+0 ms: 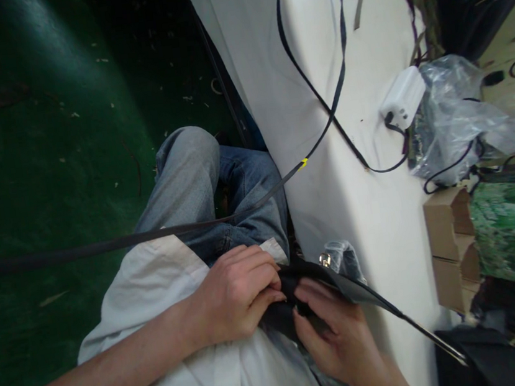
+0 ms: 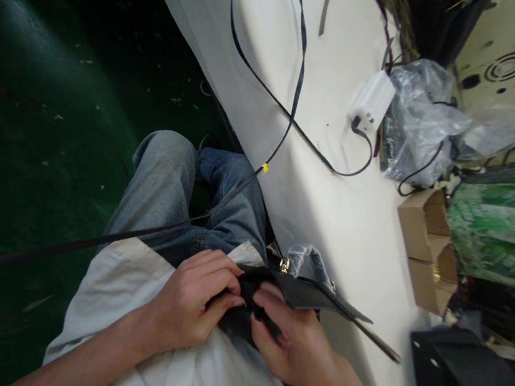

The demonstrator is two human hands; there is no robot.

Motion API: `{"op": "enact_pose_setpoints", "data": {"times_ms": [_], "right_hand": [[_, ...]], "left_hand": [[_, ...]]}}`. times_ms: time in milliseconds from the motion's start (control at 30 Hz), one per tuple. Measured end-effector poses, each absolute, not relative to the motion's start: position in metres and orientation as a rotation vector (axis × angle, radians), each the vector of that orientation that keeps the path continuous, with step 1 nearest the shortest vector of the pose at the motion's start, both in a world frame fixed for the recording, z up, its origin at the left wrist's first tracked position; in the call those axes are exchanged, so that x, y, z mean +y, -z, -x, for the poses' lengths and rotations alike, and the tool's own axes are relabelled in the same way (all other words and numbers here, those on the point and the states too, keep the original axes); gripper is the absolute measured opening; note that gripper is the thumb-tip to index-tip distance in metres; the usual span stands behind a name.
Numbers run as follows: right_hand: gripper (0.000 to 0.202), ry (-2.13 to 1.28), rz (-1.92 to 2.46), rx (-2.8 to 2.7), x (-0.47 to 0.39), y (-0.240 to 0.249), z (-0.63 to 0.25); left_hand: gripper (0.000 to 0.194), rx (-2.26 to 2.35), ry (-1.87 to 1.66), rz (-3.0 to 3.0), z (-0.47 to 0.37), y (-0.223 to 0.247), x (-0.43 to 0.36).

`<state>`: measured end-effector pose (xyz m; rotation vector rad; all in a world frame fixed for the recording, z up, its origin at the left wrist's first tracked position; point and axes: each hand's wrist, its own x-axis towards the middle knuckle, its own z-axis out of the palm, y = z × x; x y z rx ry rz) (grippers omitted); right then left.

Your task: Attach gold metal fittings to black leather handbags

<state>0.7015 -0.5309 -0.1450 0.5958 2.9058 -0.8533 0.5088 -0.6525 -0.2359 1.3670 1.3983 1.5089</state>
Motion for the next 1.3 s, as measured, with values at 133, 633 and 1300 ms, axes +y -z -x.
{"op": "enact_pose_setpoints", "data": {"times_ms": [133, 633, 1300], "right_hand": [[0.018, 0.823, -0.599, 2.943, -0.535, 0.146, -0.698], [0.023, 0.857, -0.851, 2.937, -0.549, 0.132, -0.696], [0.021, 0.893, -0.793, 2.928, -0.538, 0.141, -0.69]], "left_hand": [[0.018, 1.463, -1.435, -1.482, -0.508, 0.232, -0.653], [0.008, 1.501, -1.171, -1.711, -0.493, 0.212, -0.65], [0.026, 1.377, -1.19, -1.422, -0.488, 0.219, -0.642]]}}
